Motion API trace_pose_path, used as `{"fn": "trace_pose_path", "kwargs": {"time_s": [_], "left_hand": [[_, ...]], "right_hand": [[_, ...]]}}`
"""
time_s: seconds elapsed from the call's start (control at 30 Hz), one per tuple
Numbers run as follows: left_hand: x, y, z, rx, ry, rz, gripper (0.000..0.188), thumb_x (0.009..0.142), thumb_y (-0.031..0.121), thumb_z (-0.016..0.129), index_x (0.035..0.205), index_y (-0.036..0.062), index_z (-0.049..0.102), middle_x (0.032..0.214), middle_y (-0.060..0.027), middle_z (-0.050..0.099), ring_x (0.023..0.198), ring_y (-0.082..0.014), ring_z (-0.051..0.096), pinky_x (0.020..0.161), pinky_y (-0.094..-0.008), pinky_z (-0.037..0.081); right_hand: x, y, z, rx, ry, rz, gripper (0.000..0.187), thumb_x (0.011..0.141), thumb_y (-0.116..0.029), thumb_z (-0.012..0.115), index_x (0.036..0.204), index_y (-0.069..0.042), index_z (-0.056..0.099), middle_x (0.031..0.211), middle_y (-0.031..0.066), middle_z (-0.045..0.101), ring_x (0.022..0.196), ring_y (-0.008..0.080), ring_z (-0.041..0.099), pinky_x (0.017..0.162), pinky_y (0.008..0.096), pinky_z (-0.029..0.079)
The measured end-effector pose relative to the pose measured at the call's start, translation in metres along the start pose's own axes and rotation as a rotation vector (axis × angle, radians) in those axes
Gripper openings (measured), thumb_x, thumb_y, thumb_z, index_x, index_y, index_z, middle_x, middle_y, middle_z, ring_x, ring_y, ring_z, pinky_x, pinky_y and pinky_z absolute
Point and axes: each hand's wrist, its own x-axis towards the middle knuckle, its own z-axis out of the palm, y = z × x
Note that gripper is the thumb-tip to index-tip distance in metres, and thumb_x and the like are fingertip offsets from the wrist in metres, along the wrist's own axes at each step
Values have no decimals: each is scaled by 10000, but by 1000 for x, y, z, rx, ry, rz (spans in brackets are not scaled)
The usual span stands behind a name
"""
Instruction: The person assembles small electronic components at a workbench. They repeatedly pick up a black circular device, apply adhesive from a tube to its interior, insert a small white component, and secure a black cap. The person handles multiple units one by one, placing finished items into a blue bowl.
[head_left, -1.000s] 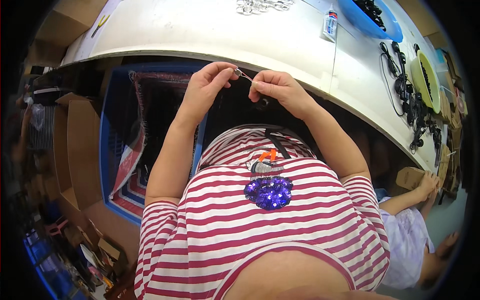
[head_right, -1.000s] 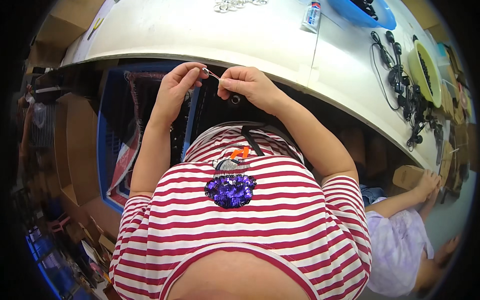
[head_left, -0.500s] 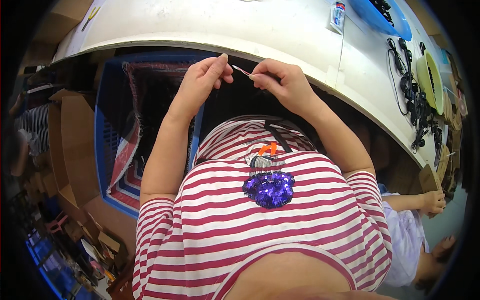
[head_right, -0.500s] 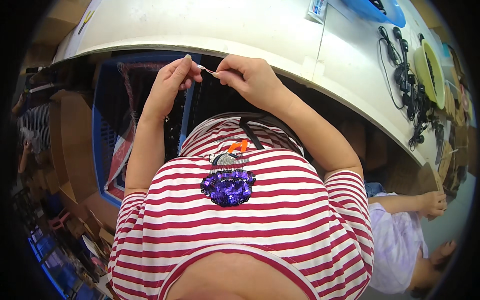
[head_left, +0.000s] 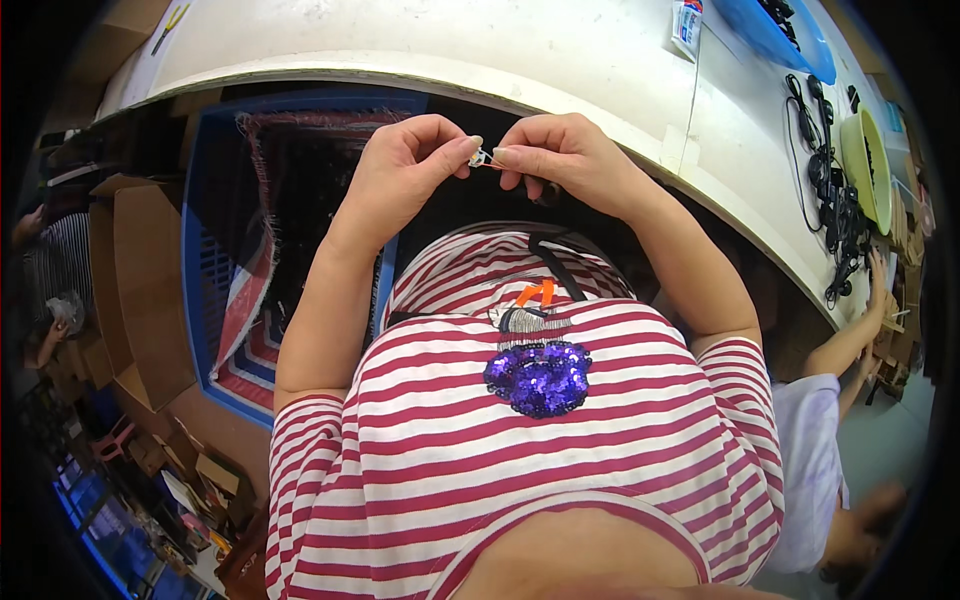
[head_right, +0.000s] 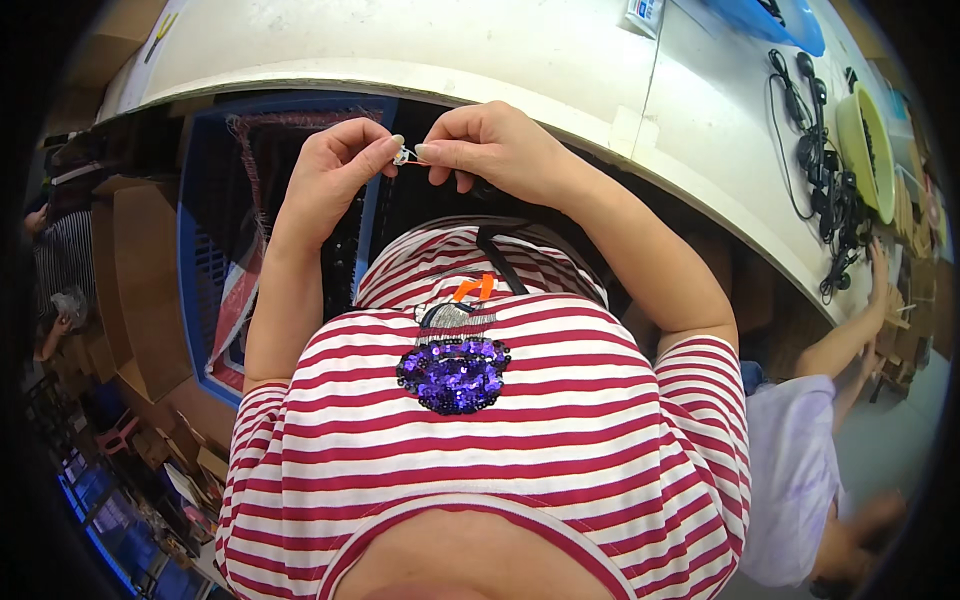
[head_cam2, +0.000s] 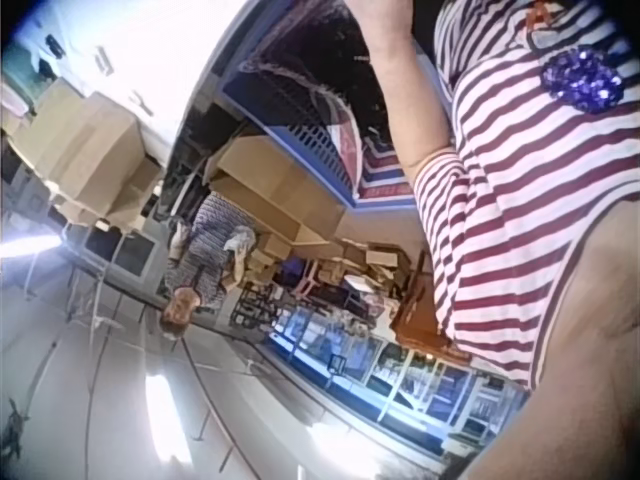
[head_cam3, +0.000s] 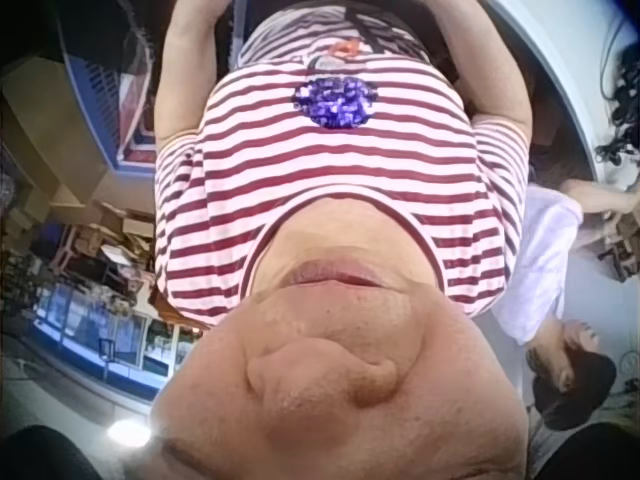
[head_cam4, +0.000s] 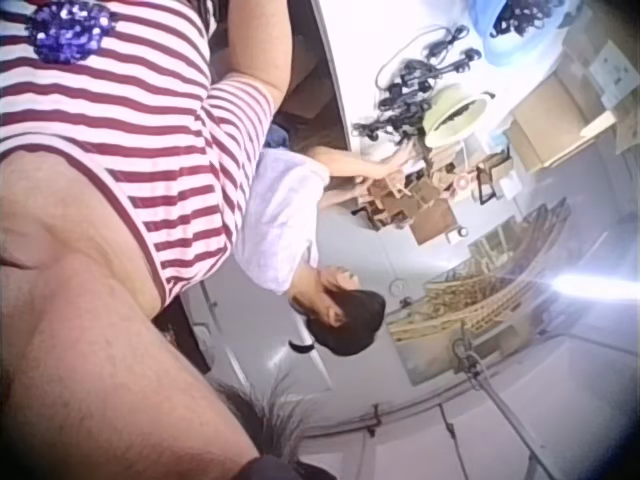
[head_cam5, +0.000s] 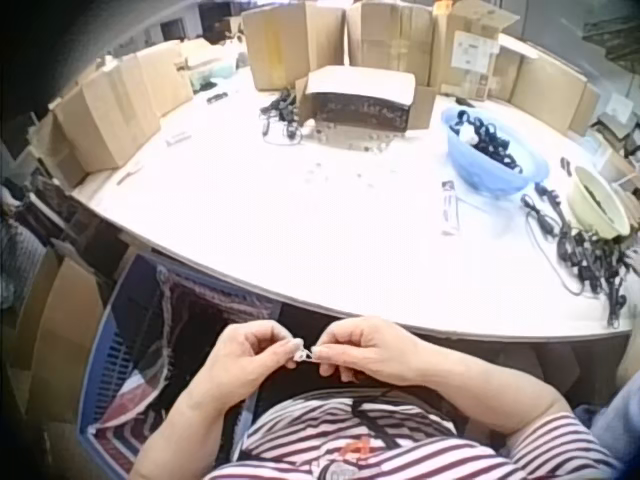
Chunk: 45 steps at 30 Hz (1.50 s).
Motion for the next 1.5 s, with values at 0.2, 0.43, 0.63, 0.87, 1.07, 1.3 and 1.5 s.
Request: {"fn": "trace_pose_path", "kwargs": {"time_s": [0.2, 0.43, 0.63, 0.87, 1.07, 1.3, 1.5], "left_hand": [[0, -2, -2, -16, -15, -5, 168, 821, 175, 606, 812, 8, 623, 688, -13, 592, 667, -61, 530, 614, -190, 405], [0, -1, -7, -62, -96, -56, 119, 826, 138, 605, 853, 23, 620, 731, -10, 591, 682, -51, 520, 599, -171, 374], [1, -14, 1, -494, -72, -128, 110, 847, 165, 593, 865, 56, 595, 738, -4, 576, 646, -43, 494, 583, -157, 369], [-1, -17, 12, -685, 51, -159, 102, 850, 160, 591, 864, 59, 595, 742, 4, 574, 636, -36, 486, 579, -164, 374], [-6, -6, 7, -393, 4, -130, 107, 820, 146, 620, 854, 44, 619, 726, 6, 579, 638, -38, 476, 578, -161, 363], [-5, -16, 11, -438, 100, -41, 97, 815, 128, 615, 820, 31, 619, 703, 3, 569, 598, -38, 455, 552, -156, 336], [-4, -17, 20, -544, 150, -25, 97, 814, 136, 620, 811, 38, 620, 690, 12, 560, 591, -34, 459, 550, -155, 353]], "right_hand": [[5, 6, -1, 33, -13, 6, 210, 859, -223, 559, 844, -23, 621, 693, 28, 603, 605, 66, 524, 549, 190, 414], [3, 7, 2, 55, 40, -49, 197, 862, -217, 550, 847, -32, 617, 701, 18, 597, 647, 64, 535, 581, 191, 423], [5, 9, 8, 248, -4, -60, 201, 878, -205, 527, 869, -19, 604, 744, 28, 600, 691, 74, 549, 642, 208, 440], [0, 18, 22, -201, 337, -398, 137, 868, -110, 549, 899, 17, 588, 794, 49, 599, 750, 112, 569, 710, 222, 460], [0, 19, 15, 74, 267, -323, 132, 830, -97, 585, 896, 17, 593, 790, 53, 609, 715, 108, 575, 653, 218, 467], [-4, 26, 22, -39, 451, -483, 96, 785, -26, 622, 872, 2, 592, 799, 67, 601, 709, 127, 582, 627, 217, 466], [-1, 23, 30, -443, 568, -745, 131, 738, 0, 659, 859, -27, 619, 783, 80, 594, 664, 164, 590, 568, 233, 478]]}}
